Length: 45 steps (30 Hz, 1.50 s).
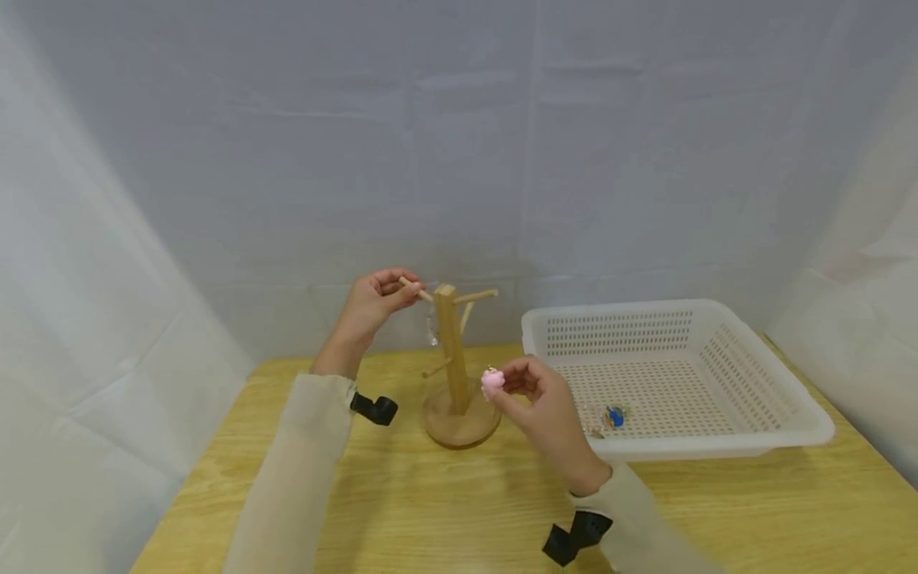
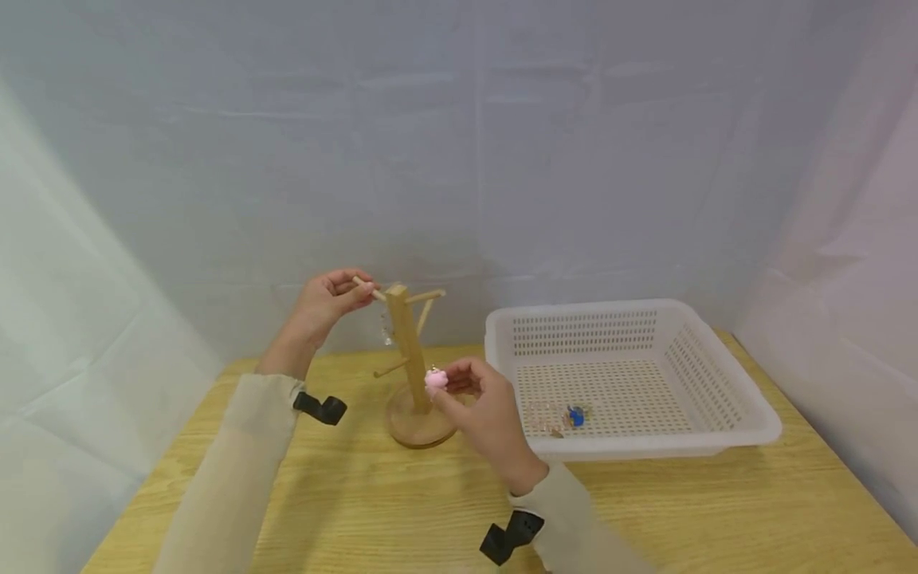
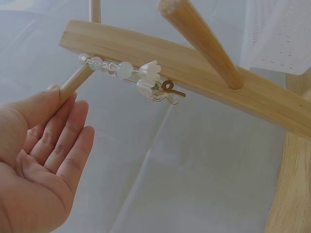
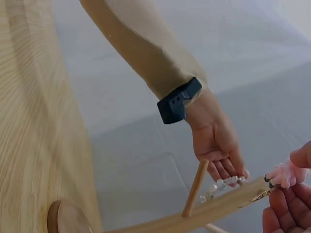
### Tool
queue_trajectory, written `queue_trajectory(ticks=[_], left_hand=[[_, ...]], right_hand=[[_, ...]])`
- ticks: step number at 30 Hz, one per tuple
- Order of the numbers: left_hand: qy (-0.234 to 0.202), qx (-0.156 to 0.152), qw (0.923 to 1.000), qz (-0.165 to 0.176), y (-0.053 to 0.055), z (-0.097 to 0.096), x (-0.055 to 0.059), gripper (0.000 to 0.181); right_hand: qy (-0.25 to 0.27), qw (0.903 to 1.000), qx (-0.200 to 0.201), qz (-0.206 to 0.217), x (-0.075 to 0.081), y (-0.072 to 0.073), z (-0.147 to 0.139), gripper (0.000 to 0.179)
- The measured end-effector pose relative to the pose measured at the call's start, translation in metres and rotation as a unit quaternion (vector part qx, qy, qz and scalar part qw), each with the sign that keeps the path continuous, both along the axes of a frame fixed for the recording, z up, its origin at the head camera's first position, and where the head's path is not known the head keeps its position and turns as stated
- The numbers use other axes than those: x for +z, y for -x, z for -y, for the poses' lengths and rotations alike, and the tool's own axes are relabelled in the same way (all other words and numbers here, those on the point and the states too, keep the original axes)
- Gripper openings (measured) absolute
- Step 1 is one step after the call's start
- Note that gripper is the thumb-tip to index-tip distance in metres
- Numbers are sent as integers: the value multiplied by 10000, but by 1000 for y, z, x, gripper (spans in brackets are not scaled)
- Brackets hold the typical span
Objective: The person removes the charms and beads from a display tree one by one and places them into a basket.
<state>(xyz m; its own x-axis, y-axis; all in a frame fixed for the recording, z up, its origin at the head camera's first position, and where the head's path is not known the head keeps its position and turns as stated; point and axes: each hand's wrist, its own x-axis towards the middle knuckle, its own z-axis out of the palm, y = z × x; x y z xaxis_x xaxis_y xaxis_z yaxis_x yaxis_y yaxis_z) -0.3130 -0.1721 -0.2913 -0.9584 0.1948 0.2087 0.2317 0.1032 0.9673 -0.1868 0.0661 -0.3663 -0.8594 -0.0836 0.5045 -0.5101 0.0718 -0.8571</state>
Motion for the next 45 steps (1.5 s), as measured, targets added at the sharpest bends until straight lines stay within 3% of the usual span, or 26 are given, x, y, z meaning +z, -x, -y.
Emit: queue_trajectory(ticks=[11,19,26,35,45], left_hand=[[-167,329,9989,-296,-8,-5,-3,22],[-286,704,9964,-379,-18,-10,-6,14],[-177,934,9942,-499,-28,-13,-8,20],[-65,1264,9886,-809,-40,-14,-12,23],[80,1652,9804,-1067,-51,-19,-14,23]], right_hand=[[-277,9980,-496,270,-3,7,-43,19],[-478,9966,-636,220,-3,13,-59,19],[-581,9946,-632,589,-6,13,-71,20],[-951,9902,-798,635,-10,12,-90,23],[-924,9876,-963,825,-16,13,-114,26]])
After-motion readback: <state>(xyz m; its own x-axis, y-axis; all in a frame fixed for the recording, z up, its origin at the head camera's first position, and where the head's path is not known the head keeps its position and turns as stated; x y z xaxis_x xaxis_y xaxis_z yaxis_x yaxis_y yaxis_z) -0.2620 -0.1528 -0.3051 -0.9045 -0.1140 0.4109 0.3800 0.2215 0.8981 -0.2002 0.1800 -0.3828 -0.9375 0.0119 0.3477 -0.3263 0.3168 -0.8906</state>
